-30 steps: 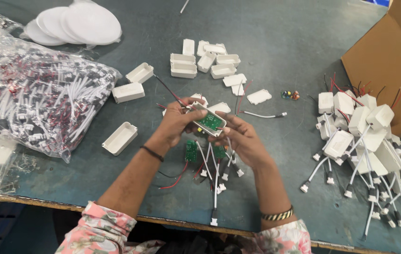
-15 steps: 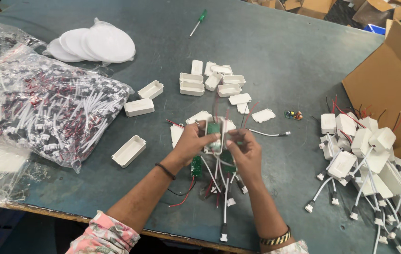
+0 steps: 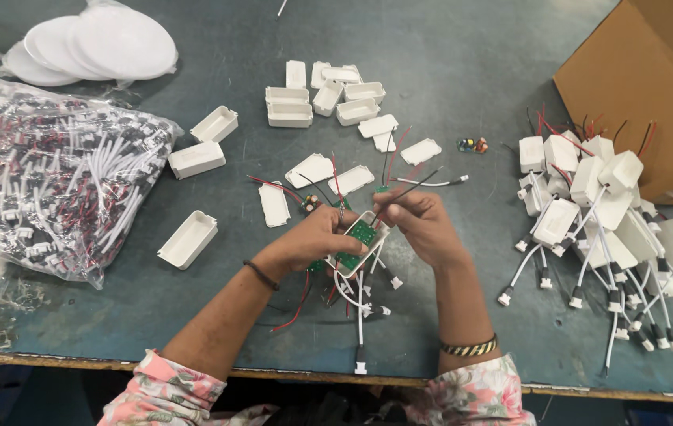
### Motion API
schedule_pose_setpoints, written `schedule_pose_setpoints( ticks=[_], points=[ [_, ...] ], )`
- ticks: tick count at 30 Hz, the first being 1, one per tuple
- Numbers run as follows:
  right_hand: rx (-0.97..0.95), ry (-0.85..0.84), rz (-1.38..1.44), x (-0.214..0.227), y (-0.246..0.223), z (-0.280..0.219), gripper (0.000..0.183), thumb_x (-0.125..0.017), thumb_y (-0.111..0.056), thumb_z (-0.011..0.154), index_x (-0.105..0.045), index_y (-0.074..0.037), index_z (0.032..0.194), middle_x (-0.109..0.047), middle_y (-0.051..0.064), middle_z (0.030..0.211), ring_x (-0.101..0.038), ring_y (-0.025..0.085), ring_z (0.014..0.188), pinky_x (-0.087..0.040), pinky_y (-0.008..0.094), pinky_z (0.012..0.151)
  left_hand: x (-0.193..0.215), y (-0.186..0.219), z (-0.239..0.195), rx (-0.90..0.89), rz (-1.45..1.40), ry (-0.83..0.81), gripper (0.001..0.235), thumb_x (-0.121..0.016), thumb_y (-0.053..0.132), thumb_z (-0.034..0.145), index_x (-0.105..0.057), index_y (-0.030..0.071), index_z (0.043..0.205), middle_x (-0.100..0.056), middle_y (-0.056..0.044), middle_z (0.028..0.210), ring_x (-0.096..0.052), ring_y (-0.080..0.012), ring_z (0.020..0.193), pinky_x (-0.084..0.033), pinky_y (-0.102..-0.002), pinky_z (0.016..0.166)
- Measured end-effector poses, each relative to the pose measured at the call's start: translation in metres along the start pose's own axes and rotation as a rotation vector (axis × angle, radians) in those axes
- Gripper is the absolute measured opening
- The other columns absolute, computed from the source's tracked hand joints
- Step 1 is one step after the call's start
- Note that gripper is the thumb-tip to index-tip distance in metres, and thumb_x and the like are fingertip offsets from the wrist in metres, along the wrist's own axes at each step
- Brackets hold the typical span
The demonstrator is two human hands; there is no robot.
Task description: The person assembles small electronic modules by placing circuit boards into white plastic housings, connecting wires, and closing the cases. The person repeatedly picks up components, aligns them, and secures the housings on a workbench.
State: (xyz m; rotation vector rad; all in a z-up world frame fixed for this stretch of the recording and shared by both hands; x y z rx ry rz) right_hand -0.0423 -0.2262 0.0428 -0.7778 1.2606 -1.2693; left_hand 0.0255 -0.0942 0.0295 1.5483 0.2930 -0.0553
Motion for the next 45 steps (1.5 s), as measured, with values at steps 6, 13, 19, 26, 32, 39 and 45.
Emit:
schedule_pose_setpoints(
  ticks=[6,13,19,26,32,39,45],
  points=[
    [0.020,0.085,-0.015,0.011,0.003,0.004,0.021,-0.079,-0.007,0.090,-0.074,0.005,0.107,-0.074,0.007,0.096,-0.065,0.013,0.083,-0.050,0.028,0.074,0.003,-0.006,0.001,0.022,0.100,0.037,0.030,-0.073,0.008,0.082,-0.072,-0.002,0.110,-0.073,-0.004,0.087,-0.067,-0.0083,0.070,-0.052,-0.025,0.059],
    [0.068,0.186,-0.110,0.012,0.000,0.006,0.017,-0.082,-0.008,0.087,-0.071,0.001,0.097,-0.074,0.007,0.084,-0.064,0.013,0.071,-0.050,0.028,0.066,0.003,0.003,0.001,-0.074,0.182,0.058,0.031,-0.073,0.009,0.082,-0.072,-0.004,0.110,-0.073,-0.003,0.092,-0.068,-0.0066,0.080,-0.055,-0.024,0.072],
    [0.038,0.291,-0.207,0.011,-0.003,0.003,0.018,-0.082,-0.014,0.088,-0.071,-0.001,0.097,-0.073,0.005,0.083,-0.065,0.011,0.075,-0.051,0.027,0.069,0.007,0.010,-0.003,-0.034,0.314,0.179,0.037,-0.071,0.015,0.077,-0.072,0.000,0.111,-0.074,-0.004,0.087,-0.069,-0.0084,0.074,-0.055,-0.026,0.067],
    [-0.064,0.335,-0.019,0.016,0.017,0.009,0.021,-0.080,-0.014,0.090,-0.070,-0.001,0.102,-0.071,0.003,0.089,-0.066,0.011,0.081,-0.053,0.028,0.076,0.001,0.029,-0.008,-0.160,0.460,0.202,0.035,-0.071,0.018,0.079,-0.072,0.001,0.109,-0.073,-0.004,0.084,-0.067,-0.0081,0.073,-0.054,-0.026,0.067],
    [-0.207,0.240,0.187,-0.004,0.031,0.010,0.020,-0.072,-0.022,0.094,-0.067,-0.004,0.101,-0.071,0.004,0.090,-0.068,0.013,0.081,-0.056,0.031,0.076,-0.007,0.044,-0.012,-0.232,0.481,0.175,0.039,-0.075,0.020,0.083,-0.069,0.003,0.117,-0.074,-0.003,0.087,-0.068,-0.0076,0.077,-0.055,-0.026,0.068],
    [-0.247,0.203,0.285,-0.008,0.047,0.009,0.021,-0.068,-0.023,0.098,-0.069,-0.003,0.104,-0.073,0.004,0.095,-0.071,0.012,0.082,-0.059,0.032,0.076,-0.010,0.055,-0.019,-0.363,0.730,0.209,0.080,-0.079,0.025,0.085,-0.040,0.007,0.152,-0.064,-0.007,0.069,-0.060,-0.0156,0.060,-0.044,-0.033,0.057],
    [0.059,0.351,-0.294,0.021,0.031,0.019,0.014,-0.077,-0.005,0.092,-0.069,-0.001,0.102,-0.074,0.005,0.095,-0.069,0.010,0.081,-0.056,0.025,0.073,-0.007,0.030,-0.010,-0.238,0.700,0.148,0.063,-0.079,0.025,0.091,-0.054,0.014,0.148,-0.067,-0.008,0.081,-0.064,-0.0159,0.070,-0.050,-0.033,0.066]
  ],
)
Point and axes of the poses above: each hand's wrist, its own z-axis towards the middle knuckle, its own x-axis out of the back of the hand, y = z × x, the point moved 9 cm from there along z, towards the middle knuckle
